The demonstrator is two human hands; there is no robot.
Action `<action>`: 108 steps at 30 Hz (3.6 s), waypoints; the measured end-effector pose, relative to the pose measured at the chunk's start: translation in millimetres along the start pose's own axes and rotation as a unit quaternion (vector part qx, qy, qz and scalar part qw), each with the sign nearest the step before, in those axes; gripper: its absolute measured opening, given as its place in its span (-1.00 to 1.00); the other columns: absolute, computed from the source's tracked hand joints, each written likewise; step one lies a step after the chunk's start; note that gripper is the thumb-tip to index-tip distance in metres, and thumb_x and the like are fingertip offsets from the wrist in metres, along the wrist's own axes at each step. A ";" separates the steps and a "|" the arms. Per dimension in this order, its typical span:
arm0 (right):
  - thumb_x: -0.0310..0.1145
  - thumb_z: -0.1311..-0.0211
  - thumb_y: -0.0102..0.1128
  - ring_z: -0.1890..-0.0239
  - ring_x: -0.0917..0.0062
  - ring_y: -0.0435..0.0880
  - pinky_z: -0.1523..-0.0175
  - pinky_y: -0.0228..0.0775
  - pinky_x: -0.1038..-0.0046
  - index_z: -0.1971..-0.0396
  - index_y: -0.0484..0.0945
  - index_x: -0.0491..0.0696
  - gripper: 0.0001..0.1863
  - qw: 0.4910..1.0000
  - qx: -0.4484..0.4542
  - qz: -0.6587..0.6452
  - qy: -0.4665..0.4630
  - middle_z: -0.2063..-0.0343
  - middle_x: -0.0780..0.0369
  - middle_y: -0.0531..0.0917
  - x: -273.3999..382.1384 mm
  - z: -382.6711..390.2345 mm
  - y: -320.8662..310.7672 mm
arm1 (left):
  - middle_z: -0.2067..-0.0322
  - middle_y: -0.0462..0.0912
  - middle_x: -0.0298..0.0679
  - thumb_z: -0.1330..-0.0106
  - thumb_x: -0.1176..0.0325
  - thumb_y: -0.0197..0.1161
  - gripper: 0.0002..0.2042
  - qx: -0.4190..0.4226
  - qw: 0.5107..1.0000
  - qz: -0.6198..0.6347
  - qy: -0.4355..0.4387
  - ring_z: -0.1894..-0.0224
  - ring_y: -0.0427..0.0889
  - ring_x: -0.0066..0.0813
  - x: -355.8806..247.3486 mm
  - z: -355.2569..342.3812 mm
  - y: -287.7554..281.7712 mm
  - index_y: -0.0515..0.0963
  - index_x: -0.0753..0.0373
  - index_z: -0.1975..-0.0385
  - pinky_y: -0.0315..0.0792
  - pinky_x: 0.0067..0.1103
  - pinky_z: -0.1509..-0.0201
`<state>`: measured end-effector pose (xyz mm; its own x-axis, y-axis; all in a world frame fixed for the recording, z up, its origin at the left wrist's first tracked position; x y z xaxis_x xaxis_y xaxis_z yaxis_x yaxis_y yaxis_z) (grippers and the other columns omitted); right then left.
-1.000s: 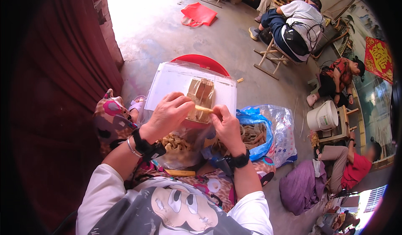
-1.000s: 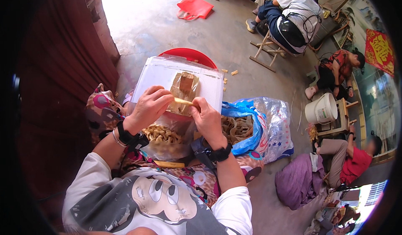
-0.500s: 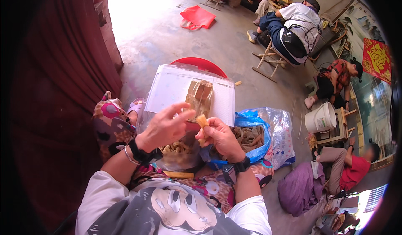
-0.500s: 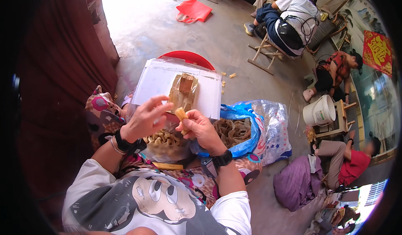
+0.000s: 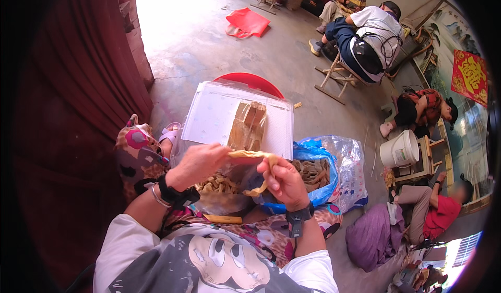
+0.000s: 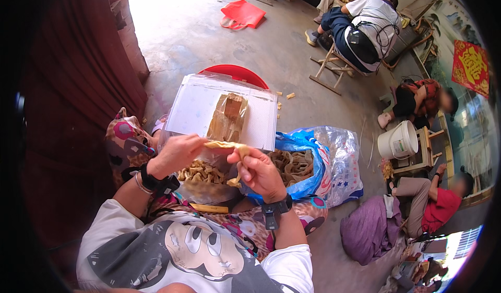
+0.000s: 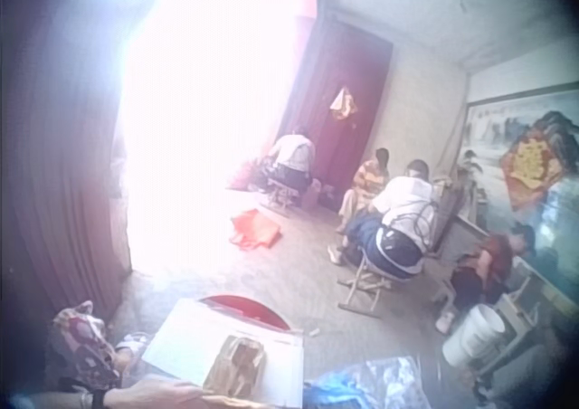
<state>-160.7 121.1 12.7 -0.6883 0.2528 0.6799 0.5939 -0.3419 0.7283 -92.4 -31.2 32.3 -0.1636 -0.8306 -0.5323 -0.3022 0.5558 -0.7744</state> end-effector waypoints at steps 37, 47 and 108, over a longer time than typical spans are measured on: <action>-0.57 -0.08 0.16 0.21 0.42 0.53 0.14 0.41 0.50 0.18 0.53 -0.20 -0.74 0.765 -0.131 0.601 -0.191 0.23 0.20 0.44 -10.4 5.6 23.3 | 0.47 0.54 -0.06 -0.06 0.49 0.17 -0.79 0.080 0.988 0.126 -0.027 0.41 0.56 -0.02 -27.7 5.0 40.1 0.35 0.27 0.31 0.42 -0.31 0.38; -0.35 -0.32 0.05 0.47 0.75 0.54 0.43 0.41 0.72 -0.05 0.43 -0.15 -0.66 0.980 -0.032 0.123 0.151 0.37 0.30 0.62 -50.3 7.6 -2.5 | 0.48 0.55 -0.10 -0.19 0.43 0.15 -0.91 0.021 0.991 0.131 0.030 0.42 0.57 -0.08 -34.6 1.6 17.2 0.44 0.27 0.36 0.44 -0.39 0.38; -0.45 -0.18 0.15 0.50 0.77 0.48 0.40 0.32 0.67 0.29 0.51 -0.12 -0.88 0.872 -0.052 0.482 0.072 0.55 0.36 0.56 3.3 -12.1 -11.9 | 0.57 0.52 -0.31 -0.16 0.48 0.20 -0.91 0.143 0.932 0.322 -0.086 0.53 0.51 -0.48 -7.7 -4.9 15.4 0.41 0.25 0.43 0.36 -0.62 0.46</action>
<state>-175.0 115.1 5.3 0.0589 -0.3107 0.9487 0.8892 -0.4156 -0.1913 -100.5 -16.4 26.2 -0.0636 -0.3172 -0.9462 0.0729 0.9441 -0.3214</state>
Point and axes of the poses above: each hand's wrist, its own z-axis away from the middle knuckle, its own y-axis out of the palm, x = y × z, the point moved 9 cm from there along -z, towards the middle knuckle
